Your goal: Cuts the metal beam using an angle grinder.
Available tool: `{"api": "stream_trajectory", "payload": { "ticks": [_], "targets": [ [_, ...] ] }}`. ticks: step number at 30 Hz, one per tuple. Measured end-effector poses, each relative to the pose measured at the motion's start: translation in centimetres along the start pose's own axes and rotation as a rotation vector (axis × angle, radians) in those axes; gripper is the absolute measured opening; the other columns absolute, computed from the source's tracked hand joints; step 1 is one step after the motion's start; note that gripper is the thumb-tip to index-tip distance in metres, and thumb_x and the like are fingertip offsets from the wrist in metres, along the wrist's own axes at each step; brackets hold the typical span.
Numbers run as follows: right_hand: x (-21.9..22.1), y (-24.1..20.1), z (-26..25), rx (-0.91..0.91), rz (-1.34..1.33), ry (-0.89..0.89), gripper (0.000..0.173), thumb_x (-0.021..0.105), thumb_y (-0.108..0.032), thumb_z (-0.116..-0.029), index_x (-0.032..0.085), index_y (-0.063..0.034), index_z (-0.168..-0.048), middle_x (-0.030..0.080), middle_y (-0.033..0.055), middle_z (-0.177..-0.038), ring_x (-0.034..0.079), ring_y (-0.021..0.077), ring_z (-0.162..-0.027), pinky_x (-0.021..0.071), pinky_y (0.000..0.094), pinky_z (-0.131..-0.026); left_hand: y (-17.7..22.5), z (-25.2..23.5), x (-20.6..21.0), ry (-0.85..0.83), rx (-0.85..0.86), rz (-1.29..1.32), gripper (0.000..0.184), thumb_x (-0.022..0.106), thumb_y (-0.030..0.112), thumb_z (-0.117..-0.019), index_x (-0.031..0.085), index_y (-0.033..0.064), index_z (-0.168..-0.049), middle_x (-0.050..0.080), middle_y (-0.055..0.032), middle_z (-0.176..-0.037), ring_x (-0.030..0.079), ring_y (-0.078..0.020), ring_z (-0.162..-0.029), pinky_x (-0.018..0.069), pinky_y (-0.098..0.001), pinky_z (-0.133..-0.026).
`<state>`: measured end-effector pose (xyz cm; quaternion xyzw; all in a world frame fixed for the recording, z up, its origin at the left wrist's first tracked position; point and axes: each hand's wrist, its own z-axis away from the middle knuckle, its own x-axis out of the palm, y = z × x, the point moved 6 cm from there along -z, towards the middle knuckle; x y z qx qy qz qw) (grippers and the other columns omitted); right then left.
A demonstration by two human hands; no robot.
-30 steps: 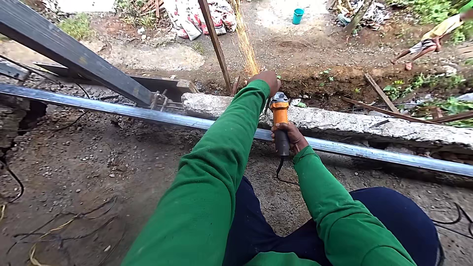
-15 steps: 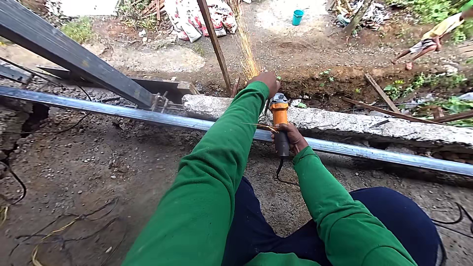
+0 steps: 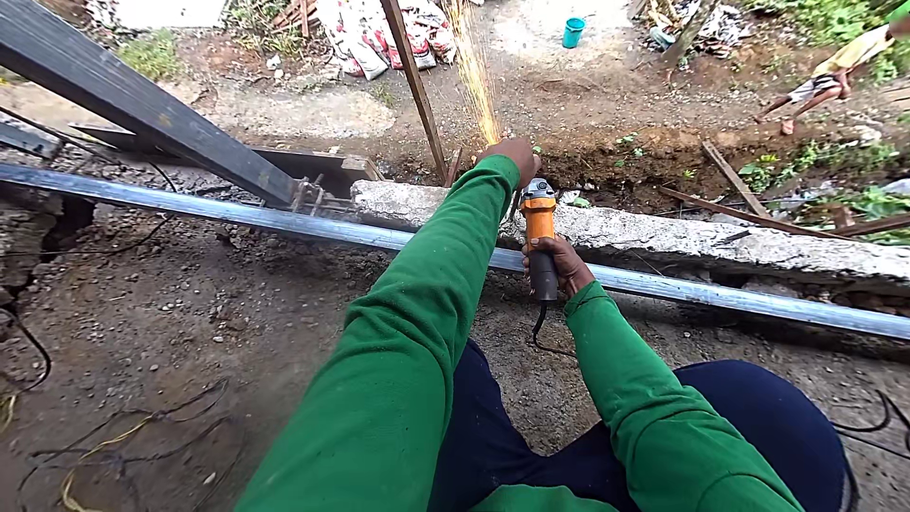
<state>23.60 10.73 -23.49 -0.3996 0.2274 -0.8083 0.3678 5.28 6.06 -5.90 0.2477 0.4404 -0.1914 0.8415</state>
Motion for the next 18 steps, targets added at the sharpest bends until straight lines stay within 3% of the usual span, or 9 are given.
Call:
{"api": "stream_trajectory", "payload": {
  "ticks": [18],
  "targets": [
    [-0.47,0.35,-0.16,-0.012,0.015,-0.011,0.041,0.066,-0.037,-0.0927,0.056,-0.0156,-0.127,0.070,0.0121,-0.092,0.069,0.0232,-0.065,0.0603,0.0423,-0.058,0.01,0.20,-0.17,0.011,0.001,0.006,0.052,0.034,0.040,-0.1105,0.070,0.0025,-0.108,0.069,-0.0236,-0.116,0.066,-0.0414,-0.114,0.0510,-0.0671,-0.088]
  ]
}}
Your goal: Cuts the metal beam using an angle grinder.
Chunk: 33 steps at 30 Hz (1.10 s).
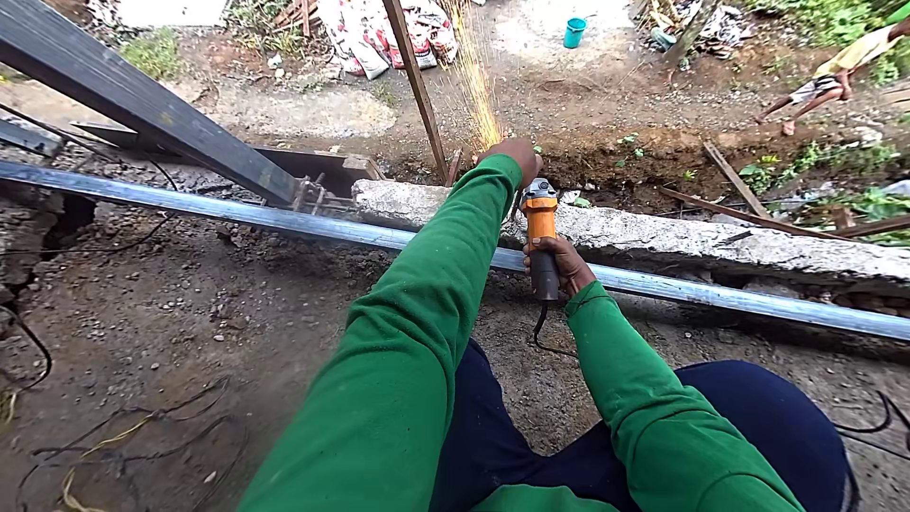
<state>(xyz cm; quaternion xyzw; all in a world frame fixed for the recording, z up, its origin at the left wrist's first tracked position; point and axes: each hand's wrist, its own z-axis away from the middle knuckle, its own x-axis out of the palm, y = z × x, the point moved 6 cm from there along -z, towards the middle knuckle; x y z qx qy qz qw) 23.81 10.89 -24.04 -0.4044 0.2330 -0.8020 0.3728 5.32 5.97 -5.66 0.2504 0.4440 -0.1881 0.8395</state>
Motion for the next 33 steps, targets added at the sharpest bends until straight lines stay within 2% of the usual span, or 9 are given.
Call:
{"api": "stream_trajectory", "payload": {
  "ticks": [8,13,19,26,30,33],
  "targets": [
    [0.0,0.0,-0.2,0.000,-0.004,-0.004,0.042,0.066,-0.036,-0.0922,0.057,-0.0153,-0.127,0.070,0.0122,-0.091,0.069,0.0233,-0.065,0.0604,0.0426,-0.058,0.0,-0.1,0.0,-0.010,0.010,-0.014,0.053,0.033,0.040,-0.1111,0.069,0.0022,-0.112,0.069,-0.0241,-0.119,0.066,-0.0419,-0.116,0.0503,-0.0677,-0.090],
    [0.0,0.0,-0.1,0.002,-0.003,-0.004,0.041,0.066,-0.036,-0.0930,0.056,-0.0156,-0.127,0.070,0.0122,-0.091,0.069,0.0233,-0.064,0.0603,0.0423,-0.058,0.1,0.2,-0.1,-0.014,-0.002,-0.016,0.053,0.033,0.040,-0.1112,0.068,-0.0004,-0.110,0.068,-0.0257,-0.119,0.065,-0.0426,-0.116,0.0500,-0.0675,-0.090],
    [0.0,0.1,-0.4,-0.003,-0.007,-0.010,0.041,0.066,-0.036,-0.0929,0.056,-0.0157,-0.128,0.070,0.0126,-0.092,0.069,0.0239,-0.065,0.0603,0.0429,-0.059,-0.3,0.0,0.0,-0.007,0.004,-0.006,0.053,0.034,0.040,-0.1108,0.069,0.0012,-0.108,0.069,-0.0246,-0.116,0.066,-0.0417,-0.113,0.0509,-0.0670,-0.088],
    [0.0,0.1,-0.2,-0.004,-0.004,-0.007,0.043,0.066,-0.035,-0.0930,0.055,-0.0157,-0.130,0.070,0.0129,-0.093,0.069,0.0240,-0.066,0.0603,0.0430,-0.060,-0.4,0.2,0.0,-0.006,-0.004,-0.011,0.053,0.033,0.040,-0.1111,0.069,0.0009,-0.110,0.068,-0.0247,-0.118,0.066,-0.0421,-0.115,0.0509,-0.0671,-0.089],
    [0.4,-0.1,0.0,0.015,0.013,0.012,0.042,0.066,-0.034,-0.0927,0.055,-0.0156,-0.128,0.070,0.0122,-0.092,0.069,0.0234,-0.066,0.0601,0.0422,-0.059,-0.4,0.6,0.0,0.001,-0.036,-0.063,0.057,0.032,0.043,-0.1112,0.069,-0.0008,-0.108,0.068,-0.0261,-0.119,0.065,-0.0438,-0.116,0.0501,-0.0694,-0.088],
    [0.6,-0.1,0.0,0.007,0.015,0.019,0.041,0.066,-0.032,-0.0926,0.055,-0.0153,-0.128,0.070,0.0117,-0.091,0.069,0.0231,-0.065,0.0602,0.0421,-0.059,-0.2,1.1,-0.1,-0.012,-0.061,-0.105,0.056,0.031,0.041,-0.1117,0.068,-0.0013,-0.112,0.067,-0.0275,-0.121,0.064,-0.0457,-0.117,0.0490,-0.0712,-0.089]
  ]
}}
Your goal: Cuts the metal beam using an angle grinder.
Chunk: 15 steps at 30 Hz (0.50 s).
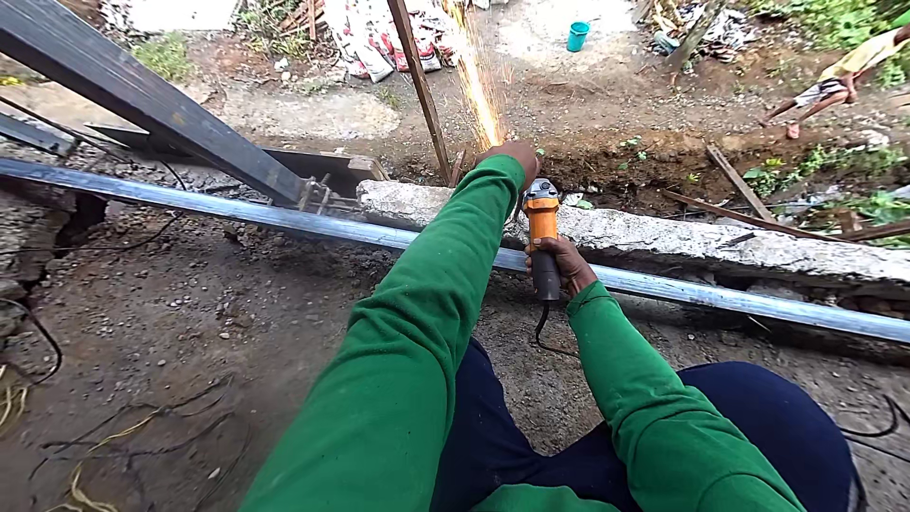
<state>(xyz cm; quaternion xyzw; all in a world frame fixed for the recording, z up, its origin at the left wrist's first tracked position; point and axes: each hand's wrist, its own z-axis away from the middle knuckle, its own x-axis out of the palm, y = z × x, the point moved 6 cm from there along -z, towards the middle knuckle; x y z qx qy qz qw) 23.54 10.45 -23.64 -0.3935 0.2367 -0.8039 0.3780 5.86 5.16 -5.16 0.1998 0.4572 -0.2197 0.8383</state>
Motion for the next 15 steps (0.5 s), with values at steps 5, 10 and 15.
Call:
{"api": "stream_trajectory", "payload": {
  "ticks": [5,10,15],
  "targets": [
    [0.3,0.2,-0.7,0.005,0.011,0.000,0.044,0.067,-0.032,-0.0921,0.054,-0.0147,-0.130,0.070,0.0130,-0.092,0.069,0.0239,-0.066,0.0602,0.0426,-0.059,-0.7,0.4,-0.1,-0.020,-0.010,-0.057,0.051,0.035,0.037,-0.1110,0.069,-0.0004,-0.112,0.068,-0.0266,-0.120,0.065,-0.0456,-0.116,0.0492,-0.0713,-0.087],
    [0.5,-0.4,-0.5,-0.015,-0.025,0.025,0.032,0.061,-0.020,-0.0972,0.054,-0.0081,-0.127,0.070,0.0143,-0.091,0.070,0.0254,-0.068,0.0615,0.0426,-0.059,-1.1,1.3,0.1,0.030,0.057,0.006,0.040,0.053,0.037,-0.1053,0.073,0.0042,-0.117,0.069,-0.0228,-0.123,0.064,-0.0434,-0.120,0.0468,-0.0717,-0.096],
    [1.9,0.0,-0.6,-0.026,-0.037,0.013,0.016,0.048,-0.018,-0.1012,0.058,-0.0073,-0.107,0.071,0.0074,-0.084,0.070,0.0194,-0.066,0.0616,0.0380,-0.058,-3.6,2.4,0.4,0.069,-0.036,0.037,0.026,0.065,0.034,-0.0975,0.077,0.0136,-0.109,0.074,-0.0119,-0.113,0.069,-0.0337,-0.109,0.0545,-0.0647,-0.086]
  ]
}}
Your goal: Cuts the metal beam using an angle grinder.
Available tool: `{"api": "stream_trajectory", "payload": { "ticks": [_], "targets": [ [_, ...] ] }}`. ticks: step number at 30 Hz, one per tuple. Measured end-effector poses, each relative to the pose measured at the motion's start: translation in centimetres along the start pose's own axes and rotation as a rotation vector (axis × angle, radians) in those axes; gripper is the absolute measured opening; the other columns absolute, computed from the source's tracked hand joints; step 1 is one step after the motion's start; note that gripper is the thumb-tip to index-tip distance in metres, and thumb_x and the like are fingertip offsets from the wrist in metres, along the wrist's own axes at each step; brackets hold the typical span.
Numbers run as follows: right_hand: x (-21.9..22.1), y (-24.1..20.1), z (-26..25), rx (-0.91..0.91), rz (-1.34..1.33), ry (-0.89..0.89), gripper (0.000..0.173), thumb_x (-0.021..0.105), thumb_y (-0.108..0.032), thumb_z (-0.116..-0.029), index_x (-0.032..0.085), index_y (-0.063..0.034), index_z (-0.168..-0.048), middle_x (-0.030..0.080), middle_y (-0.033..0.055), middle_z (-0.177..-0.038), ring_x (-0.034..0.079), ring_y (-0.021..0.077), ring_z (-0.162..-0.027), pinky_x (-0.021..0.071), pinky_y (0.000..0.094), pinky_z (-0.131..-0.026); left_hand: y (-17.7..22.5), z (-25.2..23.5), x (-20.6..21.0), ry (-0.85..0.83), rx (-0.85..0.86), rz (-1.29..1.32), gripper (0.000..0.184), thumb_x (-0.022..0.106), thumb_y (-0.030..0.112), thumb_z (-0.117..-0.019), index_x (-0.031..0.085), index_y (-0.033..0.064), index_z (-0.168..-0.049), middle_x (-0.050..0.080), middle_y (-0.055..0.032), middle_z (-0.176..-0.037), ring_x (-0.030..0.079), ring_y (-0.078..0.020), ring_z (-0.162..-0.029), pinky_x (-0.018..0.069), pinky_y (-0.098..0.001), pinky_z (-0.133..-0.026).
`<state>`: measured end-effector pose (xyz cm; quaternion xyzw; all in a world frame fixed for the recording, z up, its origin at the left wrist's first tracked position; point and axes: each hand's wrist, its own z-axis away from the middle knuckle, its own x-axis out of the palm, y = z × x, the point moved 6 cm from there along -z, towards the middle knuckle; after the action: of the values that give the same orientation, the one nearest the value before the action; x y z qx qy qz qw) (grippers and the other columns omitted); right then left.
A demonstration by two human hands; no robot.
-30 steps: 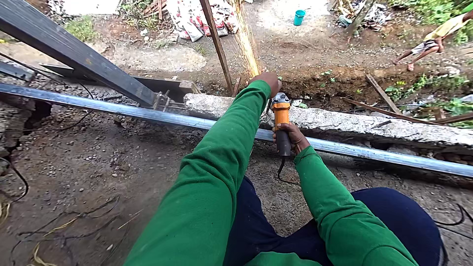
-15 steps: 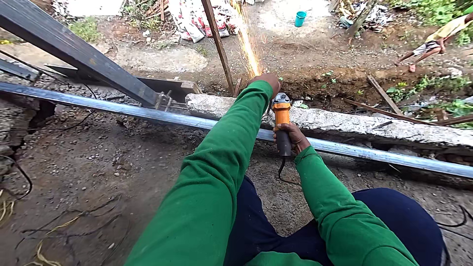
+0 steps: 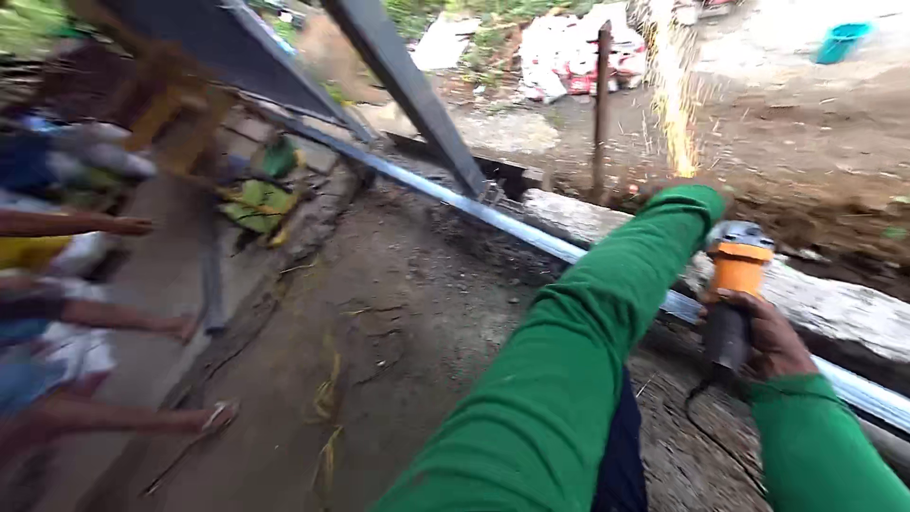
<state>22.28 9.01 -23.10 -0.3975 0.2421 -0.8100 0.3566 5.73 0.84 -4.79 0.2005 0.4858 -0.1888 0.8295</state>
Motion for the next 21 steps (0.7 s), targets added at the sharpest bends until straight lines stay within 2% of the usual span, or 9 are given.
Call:
{"api": "stream_trajectory", "payload": {
  "ticks": [2,5,8,11,13,15,16,18,21],
  "targets": [
    [0.5,0.0,0.2,-0.022,0.031,-0.004,0.015,0.048,-0.017,-0.0979,0.056,-0.0084,-0.108,0.070,0.0054,-0.080,0.069,0.0179,-0.062,0.0614,0.0365,-0.056,-0.3,-0.3,0.1,-0.065,0.005,-0.051,0.022,0.063,0.026,-0.1010,0.076,0.0104,-0.111,0.073,-0.0131,-0.117,0.068,-0.0341,-0.112,0.0551,-0.0628,-0.088],
    [1.4,0.7,0.0,-0.053,0.096,-0.012,0.026,0.058,-0.015,-0.0913,0.051,-0.0070,-0.115,0.069,0.0061,-0.078,0.070,0.0197,-0.060,0.0622,0.0388,-0.055,-1.1,-0.2,0.0,-0.092,0.002,-0.069,0.023,0.060,0.020,-0.1019,0.074,0.0054,-0.114,0.072,-0.0155,-0.120,0.067,-0.0344,-0.116,0.0542,-0.0604,-0.092],
    [2.2,1.2,-0.4,-0.115,0.059,-0.002,0.026,0.057,-0.015,-0.0928,0.049,-0.0072,-0.116,0.069,0.0056,-0.079,0.070,0.0202,-0.060,0.0626,0.0399,-0.056,-3.3,1.0,-1.5,-0.090,0.027,0.000,0.034,0.048,0.021,-0.1096,0.069,-0.0001,-0.124,0.068,-0.0202,-0.130,0.062,-0.0351,-0.126,0.0495,-0.0588,-0.103],
    [1.5,0.5,0.2,-0.144,0.058,0.031,0.025,0.053,-0.017,-0.0952,0.049,-0.0084,-0.118,0.069,0.0055,-0.081,0.070,0.0199,-0.061,0.0625,0.0389,-0.056,-7.5,4.3,-3.2,-0.098,0.033,0.051,0.045,0.039,0.026,-0.1132,0.065,-0.0072,-0.125,0.065,-0.0256,-0.131,0.061,-0.0371,-0.128,0.0457,-0.0567,-0.108],
    [1.0,-0.6,0.5,-0.162,0.059,0.032,0.026,0.052,-0.017,-0.0954,0.048,-0.0078,-0.120,0.070,0.0069,-0.082,0.071,0.0214,-0.062,0.0629,0.0392,-0.056,-13.1,5.5,-2.5,-0.063,0.007,0.096,0.050,0.038,0.032,-0.1132,0.067,-0.0075,-0.121,0.068,-0.0265,-0.124,0.064,-0.0389,-0.120,0.0471,-0.0583,-0.106],
    [0.0,-1.3,1.1,-0.170,0.074,0.034,0.024,0.051,-0.017,-0.0965,0.048,-0.0075,-0.119,0.071,0.0075,-0.083,0.071,0.0218,-0.063,0.0631,0.0389,-0.058,-19.8,8.4,0.2,-0.058,-0.101,0.207,0.048,0.038,0.033,-0.1128,0.068,-0.0043,-0.122,0.069,-0.0242,-0.120,0.067,-0.0363,-0.112,0.0505,-0.0558,-0.102],
    [-0.7,-1.5,1.4,-0.174,0.082,0.034,0.023,0.051,-0.017,-0.0960,0.050,-0.0080,-0.117,0.071,0.0078,-0.083,0.071,0.0222,-0.064,0.0633,0.0392,-0.058,-23.2,10.9,2.6,-0.046,-0.220,0.353,0.049,0.037,0.036,-0.1127,0.067,-0.0026,-0.121,0.069,-0.0225,-0.112,0.068,-0.0332,-0.097,0.0542,-0.0534,-0.089],
    [-2.0,-2.0,1.9,-0.184,0.103,0.026,0.022,0.052,-0.019,-0.0957,0.052,-0.0101,-0.116,0.072,0.0078,-0.085,0.072,0.0223,-0.065,0.0638,0.0397,-0.060,-29.1,16.9,8.7,-0.034,-0.495,0.650,0.050,0.038,0.044,-0.1113,0.065,0.0044,-0.126,0.069,-0.0170,-0.105,0.066,-0.0270,-0.078,0.0566,-0.0484,-0.071],
    [-4.3,-2.6,1.9,-0.176,0.120,-0.017,0.020,0.052,-0.022,-0.0965,0.054,-0.0120,-0.113,0.072,0.0068,-0.088,0.072,0.0220,-0.069,0.0636,0.0388,-0.063,-35.3,26.8,20.2,0.003,-0.805,0.949,0.050,0.039,0.046,-0.1108,0.061,0.0066,-0.132,0.066,-0.0148,-0.100,0.064,-0.0248,-0.074,0.0576,-0.0476,-0.069]
  ]
}}
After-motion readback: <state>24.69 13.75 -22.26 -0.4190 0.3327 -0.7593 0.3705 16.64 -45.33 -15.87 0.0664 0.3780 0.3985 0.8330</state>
